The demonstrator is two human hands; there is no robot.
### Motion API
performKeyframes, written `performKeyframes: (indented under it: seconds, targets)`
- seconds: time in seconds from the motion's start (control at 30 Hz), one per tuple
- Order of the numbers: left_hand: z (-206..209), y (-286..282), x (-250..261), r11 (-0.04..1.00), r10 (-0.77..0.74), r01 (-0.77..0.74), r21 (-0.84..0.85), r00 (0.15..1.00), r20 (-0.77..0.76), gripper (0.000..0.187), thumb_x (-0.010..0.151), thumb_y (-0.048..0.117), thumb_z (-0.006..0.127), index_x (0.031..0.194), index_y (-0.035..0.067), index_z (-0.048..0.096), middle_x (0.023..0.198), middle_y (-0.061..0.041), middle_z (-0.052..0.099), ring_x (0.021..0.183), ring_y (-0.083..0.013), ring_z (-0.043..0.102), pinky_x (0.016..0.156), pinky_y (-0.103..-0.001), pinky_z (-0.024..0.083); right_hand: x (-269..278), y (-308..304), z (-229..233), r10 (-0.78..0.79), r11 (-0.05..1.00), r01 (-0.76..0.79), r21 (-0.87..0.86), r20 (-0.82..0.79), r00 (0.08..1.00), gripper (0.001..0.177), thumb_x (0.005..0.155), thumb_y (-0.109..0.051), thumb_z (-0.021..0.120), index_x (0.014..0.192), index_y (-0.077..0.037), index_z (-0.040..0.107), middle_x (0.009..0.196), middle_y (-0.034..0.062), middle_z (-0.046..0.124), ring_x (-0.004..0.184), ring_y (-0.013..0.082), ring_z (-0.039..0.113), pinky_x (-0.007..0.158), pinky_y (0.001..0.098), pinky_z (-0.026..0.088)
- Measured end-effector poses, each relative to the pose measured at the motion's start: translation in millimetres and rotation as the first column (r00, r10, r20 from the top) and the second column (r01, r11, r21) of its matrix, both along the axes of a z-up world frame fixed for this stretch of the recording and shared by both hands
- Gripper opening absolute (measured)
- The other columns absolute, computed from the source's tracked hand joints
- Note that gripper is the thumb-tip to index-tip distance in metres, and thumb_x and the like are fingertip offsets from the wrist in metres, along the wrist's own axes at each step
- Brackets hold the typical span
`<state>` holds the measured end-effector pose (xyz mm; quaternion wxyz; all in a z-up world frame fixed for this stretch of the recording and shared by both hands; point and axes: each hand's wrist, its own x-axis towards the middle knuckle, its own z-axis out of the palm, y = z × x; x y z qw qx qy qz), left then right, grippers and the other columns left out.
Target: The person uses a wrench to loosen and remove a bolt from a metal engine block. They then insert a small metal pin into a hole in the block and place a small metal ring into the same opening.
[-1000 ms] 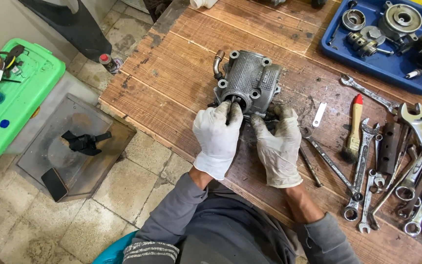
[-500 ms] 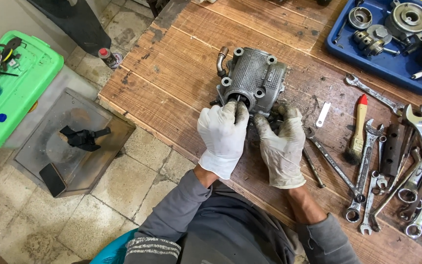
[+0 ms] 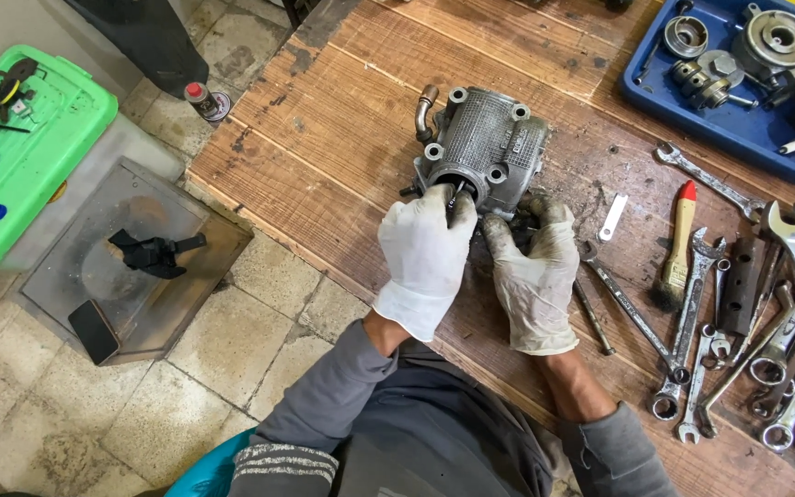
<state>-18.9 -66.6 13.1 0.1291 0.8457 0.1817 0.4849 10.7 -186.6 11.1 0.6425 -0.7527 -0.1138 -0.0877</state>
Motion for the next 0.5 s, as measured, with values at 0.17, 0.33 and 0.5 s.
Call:
performKeyframes:
  seconds: [0.17,0.33,0.5]
  targets:
    - [22.7,17.9,11.4,0.886,-0.273,-0.032,-0.462,0.769,-0.578,0.028,0.084,0.039,0.062,0.081,0.013,0.07,0.068,-0.017,0.072,0.078,-0.0469,0.074,0.07,-0.055,0.057,-0.7,1.3,1.8,0.012,1.0,-0.012,-0.001,0.002,1.0,0.033,0.086,-0.004,0.086,0.11,-0.012,0.064,0.099,0.0062,0.063,0.092,0.0166,0.062,0.092,0.0361,0.053]
    - [9.4,11.2,10.6,0.888,-0.228,-0.054,-0.457,0.811,-0.539,0.028,0.087,0.039,0.06,0.082,0.013,0.07,0.069,-0.019,0.071,0.078,-0.0468,0.074,0.07,-0.056,0.057,-0.1,1.8,0.8,0.028,1.0,-0.028,0.012,-0.002,1.0,0.033,0.086,-0.003,0.085,0.111,-0.011,0.065,0.099,0.0046,0.062,0.091,0.0142,0.061,0.089,0.0338,0.054]
    - [2.4,-0.6,1.8,0.945,-0.143,0.036,-0.326,0.939,-0.312,0.022,0.089,0.029,0.061,0.077,0.011,0.067,0.05,-0.015,0.062,0.061,-0.0411,0.072,0.057,-0.05,0.056,4.7,1.1,-8.3,0.045,0.998,-0.045,0.04,-0.012,0.999,0.033,0.087,-0.002,0.084,0.112,-0.012,0.065,0.1,0.0027,0.06,0.09,0.0118,0.061,0.087,0.0305,0.055]
